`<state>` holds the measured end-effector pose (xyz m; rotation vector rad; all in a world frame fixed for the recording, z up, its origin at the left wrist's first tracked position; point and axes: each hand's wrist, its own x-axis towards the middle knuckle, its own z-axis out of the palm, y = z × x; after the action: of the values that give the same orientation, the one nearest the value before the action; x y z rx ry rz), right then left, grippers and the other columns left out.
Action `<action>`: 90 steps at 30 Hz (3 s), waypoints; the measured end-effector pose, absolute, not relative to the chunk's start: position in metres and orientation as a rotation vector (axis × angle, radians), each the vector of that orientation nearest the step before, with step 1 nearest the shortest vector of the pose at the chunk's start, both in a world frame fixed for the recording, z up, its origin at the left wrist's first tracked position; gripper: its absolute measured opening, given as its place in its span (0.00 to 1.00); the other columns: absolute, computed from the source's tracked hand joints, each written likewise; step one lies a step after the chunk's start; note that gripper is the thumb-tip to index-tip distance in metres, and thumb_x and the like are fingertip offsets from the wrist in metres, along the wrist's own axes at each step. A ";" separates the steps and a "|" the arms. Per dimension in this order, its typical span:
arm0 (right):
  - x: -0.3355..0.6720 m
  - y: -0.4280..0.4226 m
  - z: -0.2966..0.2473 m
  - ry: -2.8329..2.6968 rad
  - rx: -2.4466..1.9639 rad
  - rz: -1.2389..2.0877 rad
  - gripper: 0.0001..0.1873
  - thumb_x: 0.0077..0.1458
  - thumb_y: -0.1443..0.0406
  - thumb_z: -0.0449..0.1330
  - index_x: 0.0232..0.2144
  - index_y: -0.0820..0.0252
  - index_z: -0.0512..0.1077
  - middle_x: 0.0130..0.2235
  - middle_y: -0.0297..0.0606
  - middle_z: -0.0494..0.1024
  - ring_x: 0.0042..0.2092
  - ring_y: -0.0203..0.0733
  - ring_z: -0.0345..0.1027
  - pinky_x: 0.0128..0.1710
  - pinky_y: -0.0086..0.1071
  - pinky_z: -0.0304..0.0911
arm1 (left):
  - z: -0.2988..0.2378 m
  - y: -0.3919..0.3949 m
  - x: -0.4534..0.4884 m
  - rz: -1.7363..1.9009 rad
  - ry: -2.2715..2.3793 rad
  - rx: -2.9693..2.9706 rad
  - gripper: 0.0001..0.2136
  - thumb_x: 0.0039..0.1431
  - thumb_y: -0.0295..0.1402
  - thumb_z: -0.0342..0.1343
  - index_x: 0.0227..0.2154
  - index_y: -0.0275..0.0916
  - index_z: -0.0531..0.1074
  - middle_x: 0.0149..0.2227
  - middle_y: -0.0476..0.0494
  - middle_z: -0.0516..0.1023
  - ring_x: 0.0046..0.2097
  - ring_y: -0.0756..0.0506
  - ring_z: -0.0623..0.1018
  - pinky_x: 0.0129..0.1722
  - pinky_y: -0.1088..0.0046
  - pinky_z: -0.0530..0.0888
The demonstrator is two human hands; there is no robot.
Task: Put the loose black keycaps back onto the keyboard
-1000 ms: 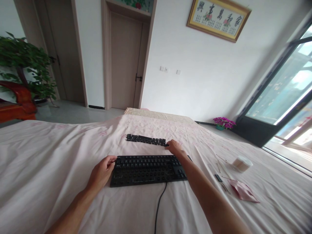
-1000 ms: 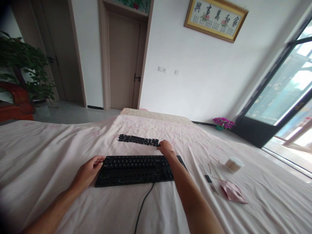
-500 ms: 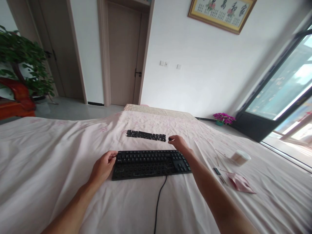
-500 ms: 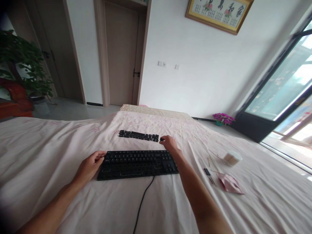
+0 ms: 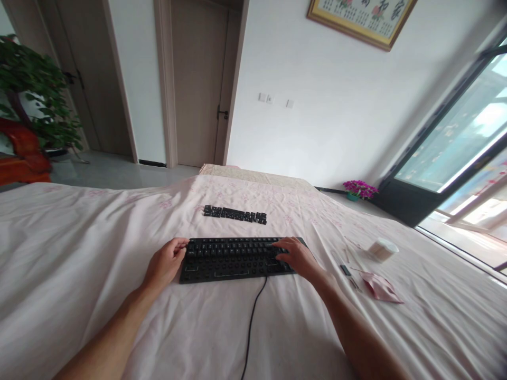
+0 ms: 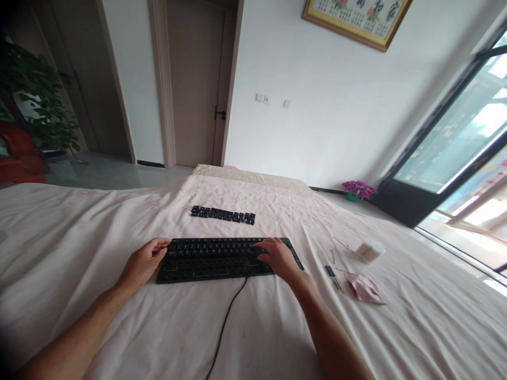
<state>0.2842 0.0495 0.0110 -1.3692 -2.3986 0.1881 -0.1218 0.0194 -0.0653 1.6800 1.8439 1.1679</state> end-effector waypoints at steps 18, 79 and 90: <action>0.274 0.051 0.005 -2.513 -1.417 0.038 0.20 0.52 0.64 0.62 0.49 0.50 0.74 0.44 0.37 0.75 0.47 0.44 0.63 0.48 0.36 0.58 | -0.062 0.017 -0.121 1.164 1.848 1.671 0.14 0.54 0.36 0.48 0.43 0.43 0.72 0.43 0.48 0.80 0.44 0.46 0.79 0.45 0.73 0.72; 0.262 0.006 -0.020 -2.379 -1.521 -0.230 0.31 0.49 0.77 0.49 0.51 0.51 0.72 0.52 0.37 0.72 0.57 0.47 0.54 0.55 0.40 0.51 | -0.062 0.017 -0.121 1.158 1.837 1.659 0.14 0.55 0.36 0.48 0.43 0.44 0.71 0.44 0.48 0.80 0.45 0.46 0.78 0.46 0.72 0.72; 0.288 0.016 -0.024 -1.911 -1.698 -0.340 0.25 0.57 0.71 0.48 0.54 0.51 0.70 0.54 0.39 0.70 0.54 0.48 0.58 0.54 0.43 0.56 | -0.062 0.017 -0.121 1.137 1.878 1.681 0.14 0.55 0.36 0.48 0.43 0.43 0.72 0.43 0.47 0.80 0.44 0.46 0.79 0.45 0.74 0.72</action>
<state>0.2881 0.0165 -0.0245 -1.6979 -1.9113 -0.3402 -0.1210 0.0173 -0.0615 1.6809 1.8782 1.1366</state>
